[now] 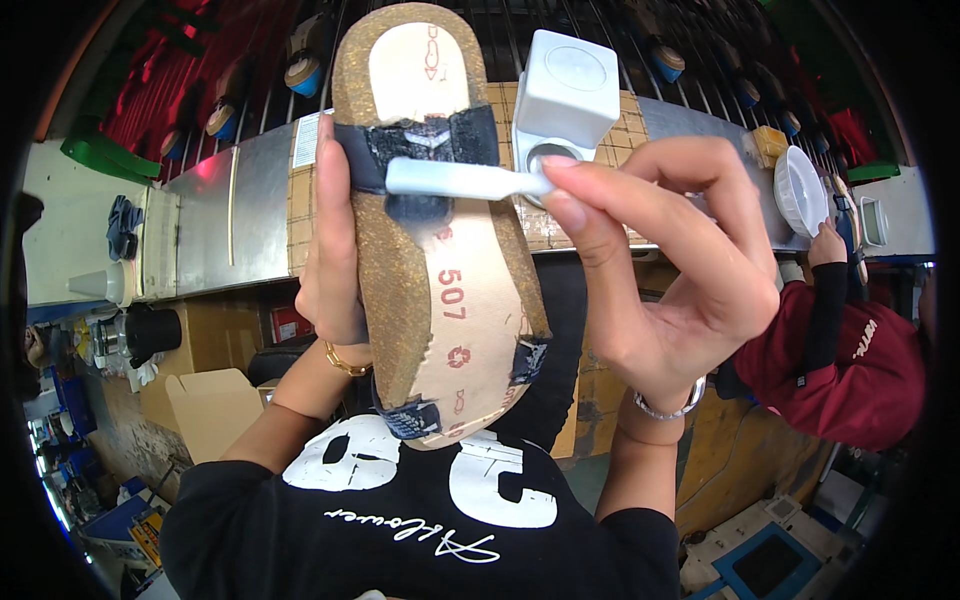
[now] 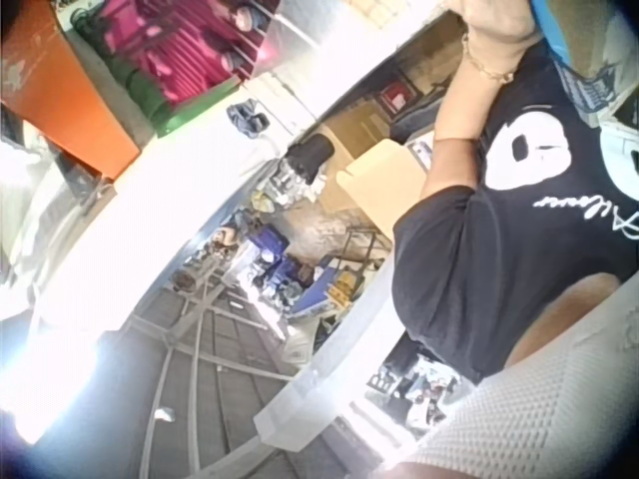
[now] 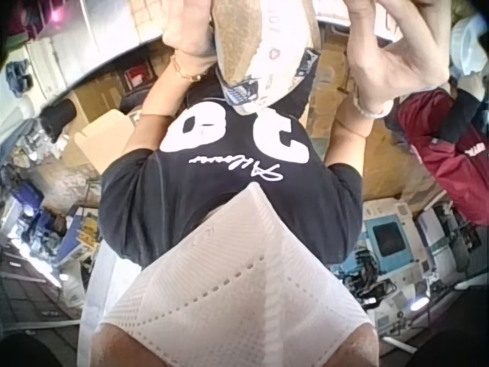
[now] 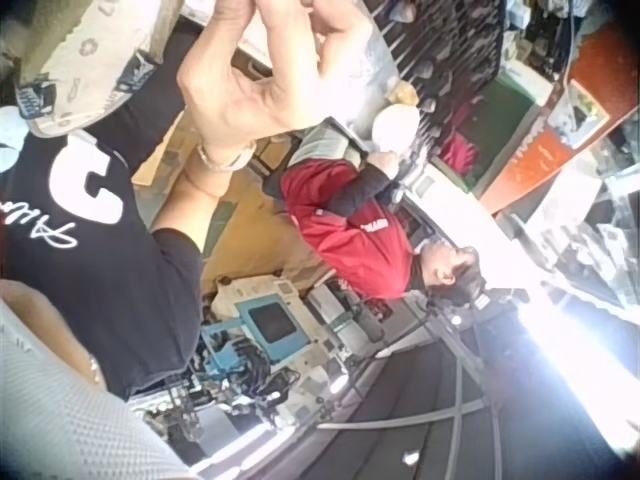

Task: The person applies a dark adhesive to the straps of a blue and cork sandal using a small brush. They repeatedly dip the brush into a container and spread the glue along the strap edges and buckle areas.

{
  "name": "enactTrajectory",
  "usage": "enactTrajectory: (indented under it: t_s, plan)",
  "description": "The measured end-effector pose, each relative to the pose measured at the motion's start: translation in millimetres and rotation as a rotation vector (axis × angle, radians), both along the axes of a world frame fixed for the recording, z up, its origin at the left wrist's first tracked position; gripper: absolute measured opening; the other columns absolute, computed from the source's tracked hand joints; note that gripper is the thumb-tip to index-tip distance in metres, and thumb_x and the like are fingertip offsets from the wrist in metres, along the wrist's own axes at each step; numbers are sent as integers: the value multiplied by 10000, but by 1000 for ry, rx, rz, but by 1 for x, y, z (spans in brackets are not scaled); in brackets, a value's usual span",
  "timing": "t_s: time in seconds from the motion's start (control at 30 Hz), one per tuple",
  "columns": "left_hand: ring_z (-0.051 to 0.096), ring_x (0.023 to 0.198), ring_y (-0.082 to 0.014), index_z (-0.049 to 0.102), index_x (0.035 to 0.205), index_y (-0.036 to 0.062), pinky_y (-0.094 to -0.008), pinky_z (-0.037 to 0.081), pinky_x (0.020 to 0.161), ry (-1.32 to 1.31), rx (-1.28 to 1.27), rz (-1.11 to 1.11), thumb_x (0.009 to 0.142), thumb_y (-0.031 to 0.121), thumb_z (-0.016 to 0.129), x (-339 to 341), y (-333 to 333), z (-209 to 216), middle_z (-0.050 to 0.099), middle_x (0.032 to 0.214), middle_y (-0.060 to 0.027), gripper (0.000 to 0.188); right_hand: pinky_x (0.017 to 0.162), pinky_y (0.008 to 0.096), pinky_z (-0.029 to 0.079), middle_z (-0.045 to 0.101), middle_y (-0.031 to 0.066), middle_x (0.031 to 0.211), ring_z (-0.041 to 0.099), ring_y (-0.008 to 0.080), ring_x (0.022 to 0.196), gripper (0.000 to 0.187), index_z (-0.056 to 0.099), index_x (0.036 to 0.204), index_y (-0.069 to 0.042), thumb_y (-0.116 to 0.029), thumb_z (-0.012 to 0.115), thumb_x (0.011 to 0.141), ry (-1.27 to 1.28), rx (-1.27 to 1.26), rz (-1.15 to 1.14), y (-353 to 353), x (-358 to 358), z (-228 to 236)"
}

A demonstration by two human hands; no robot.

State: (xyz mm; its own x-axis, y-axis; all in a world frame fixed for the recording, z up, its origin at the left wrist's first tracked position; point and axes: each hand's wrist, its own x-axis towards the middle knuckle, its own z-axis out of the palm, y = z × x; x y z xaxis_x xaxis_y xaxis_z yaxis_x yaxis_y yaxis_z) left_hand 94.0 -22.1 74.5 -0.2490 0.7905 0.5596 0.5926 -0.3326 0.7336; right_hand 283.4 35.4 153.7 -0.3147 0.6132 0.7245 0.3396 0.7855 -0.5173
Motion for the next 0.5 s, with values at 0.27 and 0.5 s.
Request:
enactTrajectory:
  t_s: [0.27,0.5]
  plan:
    - [357,1429,-389,104,1559,-44,-426,370,1171,412,267,-43,948,9,619,-8,-6,0,154,1599,-321,801,740,243,390,589,76,894,523,145,816,211,761,980,24,37,765,769,19,135,10,12,1,4]
    - [667,1096,-437,491,1303,-182,-374,606,842,536,663,38,869,-27,690,-12,17,-12,465,1301,-486,501,723,234,405,593,122,976,533,156,839,210,751,985,31,60,753,777,-18,176,233,35,15,6]
